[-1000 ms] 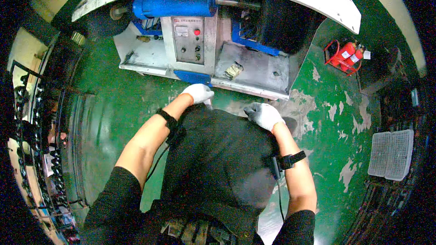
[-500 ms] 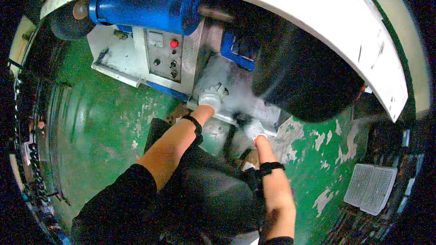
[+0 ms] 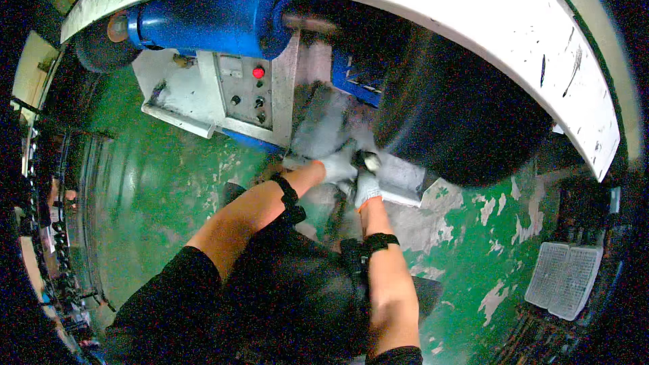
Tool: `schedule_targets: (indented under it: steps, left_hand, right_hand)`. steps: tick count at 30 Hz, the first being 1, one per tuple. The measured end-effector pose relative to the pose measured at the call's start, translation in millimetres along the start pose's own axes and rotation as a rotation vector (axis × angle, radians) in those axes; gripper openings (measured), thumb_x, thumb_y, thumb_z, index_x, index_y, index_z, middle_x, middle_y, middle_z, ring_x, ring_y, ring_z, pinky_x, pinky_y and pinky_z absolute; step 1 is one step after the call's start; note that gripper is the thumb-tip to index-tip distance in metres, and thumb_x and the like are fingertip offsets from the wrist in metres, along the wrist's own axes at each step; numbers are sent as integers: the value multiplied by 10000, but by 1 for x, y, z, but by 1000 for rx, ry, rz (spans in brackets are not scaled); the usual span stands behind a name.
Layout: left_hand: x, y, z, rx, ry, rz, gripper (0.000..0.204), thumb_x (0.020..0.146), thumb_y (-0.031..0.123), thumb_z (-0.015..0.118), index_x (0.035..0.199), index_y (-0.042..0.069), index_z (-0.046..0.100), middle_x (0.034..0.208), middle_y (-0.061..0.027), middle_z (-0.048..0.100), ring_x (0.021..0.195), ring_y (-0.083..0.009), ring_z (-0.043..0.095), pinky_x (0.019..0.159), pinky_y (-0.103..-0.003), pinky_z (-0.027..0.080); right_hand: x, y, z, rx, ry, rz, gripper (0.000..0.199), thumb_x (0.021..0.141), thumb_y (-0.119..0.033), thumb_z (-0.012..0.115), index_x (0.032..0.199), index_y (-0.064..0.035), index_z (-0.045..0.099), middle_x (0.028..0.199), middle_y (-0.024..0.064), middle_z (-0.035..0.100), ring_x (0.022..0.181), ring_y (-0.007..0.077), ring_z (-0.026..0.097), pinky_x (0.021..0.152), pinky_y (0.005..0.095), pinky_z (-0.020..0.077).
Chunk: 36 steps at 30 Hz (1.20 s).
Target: Polishing a black shoe using a large rotating buffing wheel machine.
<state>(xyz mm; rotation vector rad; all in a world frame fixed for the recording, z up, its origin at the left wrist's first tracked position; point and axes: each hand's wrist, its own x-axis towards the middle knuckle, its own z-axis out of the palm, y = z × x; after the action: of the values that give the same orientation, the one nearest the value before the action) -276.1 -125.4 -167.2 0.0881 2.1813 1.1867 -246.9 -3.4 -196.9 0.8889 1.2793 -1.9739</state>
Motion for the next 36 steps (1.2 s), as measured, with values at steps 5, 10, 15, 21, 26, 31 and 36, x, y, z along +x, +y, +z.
schedule_targets:
  steps: [5,10,15,21,26,31,36]
  left_hand:
    - [-10,66,38,196,-122,259,634,856,232,525,1415,80,268,1095,-252,591,933,-371,603,861,-395,458]
    - [34,15,15,-268,-276,464,378,808,299,630,1092,73,526,1101,-122,598,1006,-322,558,859,-394,471]
    - [111,-44,8,382,260,242,386,901,305,373,1139,63,558,1168,-103,599,1121,-280,530,937,-389,420]
    - [159,-79,-13,826,392,320,304,894,230,396,1015,66,623,1114,-108,622,1055,-280,565,921,-380,420]
    - [201,-88,-23,599,417,233,290,886,232,426,1008,63,629,1091,-129,626,1044,-279,570,912,-379,421]
    - [250,-102,-64,354,471,105,278,878,234,456,1002,60,634,1067,-150,631,1033,-277,575,903,-379,423]
    - [278,-87,-84,96,589,-49,267,869,236,486,995,57,639,1044,-171,636,1023,-276,580,894,-379,424]
  right_hand:
    - [13,-11,-92,262,243,-482,316,905,-292,563,1182,-140,556,1022,50,630,865,209,600,785,344,491]
    - [-80,-50,-71,558,-581,-456,177,933,-97,454,757,-117,463,631,3,439,531,106,453,477,251,420]
    - [-159,-24,-38,776,-133,-432,220,936,-178,492,1089,-34,559,958,102,645,823,230,645,758,350,541]
    - [-239,-35,-19,553,0,-258,313,876,-103,596,1176,-32,538,1017,33,634,897,138,616,782,301,499]
    - [-234,-17,-47,499,-55,-296,279,859,-67,620,1131,-23,573,994,25,641,875,115,607,785,276,489]
    - [-230,-13,-65,455,-64,-190,239,848,-90,654,1066,-32,577,952,36,639,833,128,624,696,290,526]
    - [-239,-13,-64,489,-122,-276,228,855,-101,650,1061,-38,574,936,29,634,816,124,624,704,302,536]
